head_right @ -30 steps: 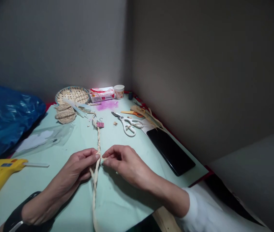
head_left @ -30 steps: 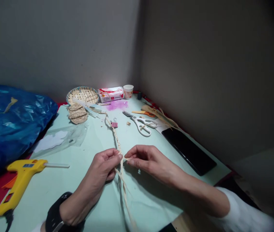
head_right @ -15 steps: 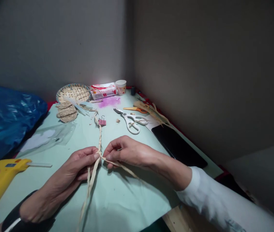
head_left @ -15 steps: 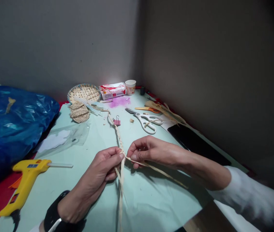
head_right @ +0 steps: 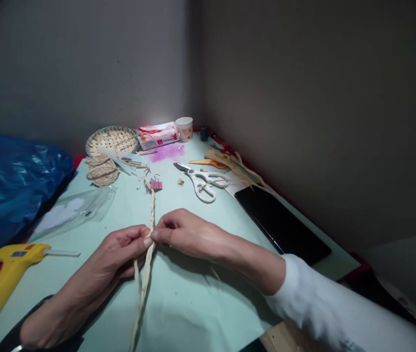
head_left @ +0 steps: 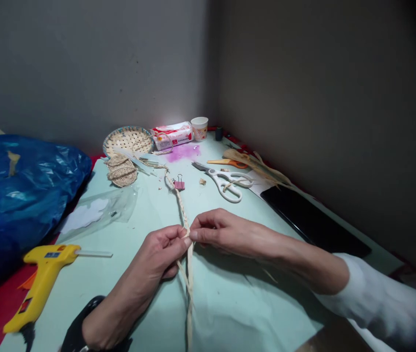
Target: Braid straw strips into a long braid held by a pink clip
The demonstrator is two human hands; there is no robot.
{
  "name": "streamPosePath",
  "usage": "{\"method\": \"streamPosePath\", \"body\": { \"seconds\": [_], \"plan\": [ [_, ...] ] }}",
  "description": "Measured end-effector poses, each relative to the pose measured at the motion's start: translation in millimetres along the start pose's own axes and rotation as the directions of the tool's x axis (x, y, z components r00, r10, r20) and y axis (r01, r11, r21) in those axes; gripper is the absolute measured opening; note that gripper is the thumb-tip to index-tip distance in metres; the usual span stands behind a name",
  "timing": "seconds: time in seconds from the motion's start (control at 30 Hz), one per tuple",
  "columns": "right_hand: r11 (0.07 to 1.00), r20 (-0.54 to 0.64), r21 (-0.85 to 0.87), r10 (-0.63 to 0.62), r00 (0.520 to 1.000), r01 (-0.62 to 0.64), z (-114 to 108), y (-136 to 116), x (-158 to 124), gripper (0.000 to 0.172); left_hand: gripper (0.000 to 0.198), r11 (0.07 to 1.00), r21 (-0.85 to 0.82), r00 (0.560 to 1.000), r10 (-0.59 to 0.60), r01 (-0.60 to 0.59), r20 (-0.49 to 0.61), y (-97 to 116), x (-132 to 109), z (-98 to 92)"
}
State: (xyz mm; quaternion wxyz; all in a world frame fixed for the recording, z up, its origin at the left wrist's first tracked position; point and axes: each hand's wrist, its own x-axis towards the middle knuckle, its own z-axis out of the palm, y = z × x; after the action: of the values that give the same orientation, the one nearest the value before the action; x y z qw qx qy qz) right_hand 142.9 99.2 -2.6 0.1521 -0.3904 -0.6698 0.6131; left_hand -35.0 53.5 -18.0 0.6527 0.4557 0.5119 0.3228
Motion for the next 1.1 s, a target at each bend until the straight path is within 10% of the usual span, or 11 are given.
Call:
{"method": "streamPosePath", "body": {
  "seconds": [0.13,0.33,0.5,0.9,1.1],
  "plan": [
    [0.989,-0.090,-0.096,-0.117,0.989,0.108,3,13,3,0.025,0.025,0.992,0.128,0.999,0.005,0.000,-0.042,1,-4,0.9],
    [0.996,0.121,0.079,-0.055,0.991,0.046,0,13,-1,0.017,0.021,0.979,0.204,0.999,-0.002,0.013,-0.054,3,-3,3.5],
    [0.977,-0.027,-0.183,-0.119,0.993,0.113,0,10,-2,0.019,0.023,0.971,0.235,0.994,0.062,-0.040,-0.086,5,-4,6.9],
    [0.978,-0.180,-0.175,-0.144,0.973,0.112,17,23,2,0.023,0.028,0.715,0.699,0.953,0.228,-0.027,-0.197,-7,-10,19.9],
    [0.983,-0.193,-0.127,-0.153,0.969,0.130,18,22,0,0.022,0.030,0.752,0.658,0.962,0.210,-0.043,-0.176,-1,-16,22.0]
  ]
}}
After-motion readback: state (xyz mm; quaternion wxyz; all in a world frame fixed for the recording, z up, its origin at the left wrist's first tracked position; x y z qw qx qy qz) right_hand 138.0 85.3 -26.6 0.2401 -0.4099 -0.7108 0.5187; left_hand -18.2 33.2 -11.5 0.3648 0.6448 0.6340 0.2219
